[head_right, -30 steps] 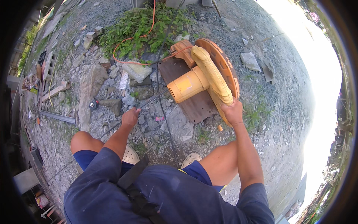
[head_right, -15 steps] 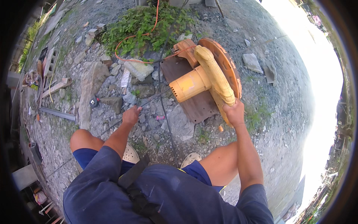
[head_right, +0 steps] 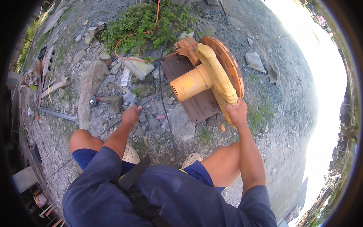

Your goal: The person measures a metal rod with a tape measure, then uses a yellow chop saw to cut the rod. They repeat this process for a second rod, measuring and cutting each piece individually.

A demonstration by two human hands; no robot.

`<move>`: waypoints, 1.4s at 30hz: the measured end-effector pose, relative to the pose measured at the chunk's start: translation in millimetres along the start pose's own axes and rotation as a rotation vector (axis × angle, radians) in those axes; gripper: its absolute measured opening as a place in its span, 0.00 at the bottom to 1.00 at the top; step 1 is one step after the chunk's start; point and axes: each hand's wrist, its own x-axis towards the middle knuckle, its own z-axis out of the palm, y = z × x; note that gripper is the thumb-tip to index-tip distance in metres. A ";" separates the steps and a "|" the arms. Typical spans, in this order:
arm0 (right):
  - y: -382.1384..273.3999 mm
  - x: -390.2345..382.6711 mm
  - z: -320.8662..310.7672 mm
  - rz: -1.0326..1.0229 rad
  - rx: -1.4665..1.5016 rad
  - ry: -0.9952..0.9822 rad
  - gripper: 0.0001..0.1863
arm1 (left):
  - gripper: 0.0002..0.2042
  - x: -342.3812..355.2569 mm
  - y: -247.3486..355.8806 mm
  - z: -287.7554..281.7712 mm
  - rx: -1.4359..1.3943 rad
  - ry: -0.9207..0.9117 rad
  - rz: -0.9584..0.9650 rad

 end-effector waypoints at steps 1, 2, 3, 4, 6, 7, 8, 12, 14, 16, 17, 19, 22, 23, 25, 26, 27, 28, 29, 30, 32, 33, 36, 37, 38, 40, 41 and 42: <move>1.0 0.4 -0.2 -0.003 -0.002 0.003 0.17 | 0.21 0.3 0.2 0.0 0.003 -0.001 0.001; 1.6 0.6 -0.3 -0.007 -0.004 0.006 0.17 | 0.21 0.9 0.5 0.1 0.007 -0.002 0.002; 0.3 0.6 0.3 -0.013 -0.005 0.007 0.17 | 0.21 1.1 -0.1 0.3 0.011 0.000 0.001; -1.2 -0.1 0.5 -0.014 0.011 0.009 0.17 | 0.21 0.6 -0.3 0.8 0.015 0.003 -0.002; -3.6 -2.5 0.6 -0.012 0.041 0.013 0.17 | 0.21 -0.5 0.8 1.4 0.023 0.006 -0.005; -2.9 -2.7 0.9 -0.009 0.036 0.014 0.17 | 0.21 -0.4 1.5 0.8 0.021 -0.010 -0.014; -2.3 -1.9 1.3 -0.007 0.030 0.014 0.17 | 0.22 0.0 1.5 -0.1 0.019 -0.025 -0.022; -3.4 -0.7 -0.8 0.009 -0.001 0.003 0.16 | 0.23 3.1 0.6 -1.5 0.011 -0.091 -0.049; -6.9 -0.6 -0.4 0.001 0.014 0.007 0.16 | 0.23 2.3 -0.9 0.3 0.017 -0.044 -0.025; -7.2 -1.7 0.2 0.003 0.023 0.009 0.16 | 0.22 1.3 -1.3 1.4 0.015 -0.028 -0.013; -6.6 -1.8 0.5 0.006 0.025 0.008 0.16 | 0.22 1.5 -1.8 1.7 0.010 -0.033 -0.014; -6.4 -0.8 0.3 -0.001 0.020 0.010 0.17 | 0.22 2.2 -2.0 1.4 0.005 -0.038 -0.015; -4.0 -1.1 0.2 -0.015 0.008 0.018 0.17 | 0.23 2.4 -0.5 -1.4 -0.003 -0.058 -0.022; -2.7 -1.0 0.1 -0.014 0.008 0.018 0.17 | 0.23 2.6 0.4 -2.7 -0.012 -0.075 -0.033; -2.5 -1.0 -0.1 -0.010 0.005 0.016 0.17 | 0.24 2.4 1.4 -4.3 -0.020 -0.097 -0.047; -2.8 -1.5 -0.4 -0.006 0.004 0.014 0.17 | 0.24 2.4 2.0 -5.0 -0.020 -0.103 -0.049; -3.5 -1.3 0.1 -0.004 0.003 0.010 0.17 | 0.24 2.1 0.8 -4.8 -0.018 -0.108 -0.053; -3.6 -0.5 -0.2 -0.006 0.005 0.007 0.17 | 0.23 1.9 0.0 -4.3 -0.011 -0.085 -0.041; -3.2 0.6 -1.3 -0.007 0.007 0.003 0.17 | 0.23 1.7 -0.3 -3.7 -0.004 -0.062 -0.029; -3.4 0.5 -1.4 -0.007 0.009 0.000 0.16 | 0.22 1.2 -0.3 -3.3 0.004 -0.041 -0.015; -5.3 -0.3 -0.7 -0.004 0.035 -0.003 0.16 | 0.23 0.9 -0.8 -3.5 0.003 -0.056 -0.024; -6.1 -1.0 -0.4 -0.002 0.048 -0.003 0.15 | 0.23 1.0 -0.1 -4.3 0.002 -0.064 -0.027; -6.3 -2.2 0.7 -0.002 0.041 0.011 0.15 | 0.23 1.1 2.0 -7.1 0.003 -0.082 -0.037; -6.1 -2.1 0.2 -0.001 0.036 0.010 0.15 | 0.23 1.4 2.9 -8.2 0.004 -0.092 -0.041; -5.4 -2.1 -0.5 0.000 0.032 0.009 0.15 | 0.23 1.7 3.9 -9.1 0.006 -0.102 -0.045; -6.3 -2.4 -0.4 0.001 0.036 0.006 0.14 | 0.23 1.8 4.4 -9.9 0.008 -0.115 -0.052; -7.2 -3.0 -0.4 0.002 0.046 0.004 0.15 | 0.23 1.8 4.6 -10.2 0.007 -0.119 -0.055; -8.3 -3.1 0.2 0.001 0.055 0.001 0.15 | 0.23 1.2 3.8 -9.9 0.007 -0.122 -0.059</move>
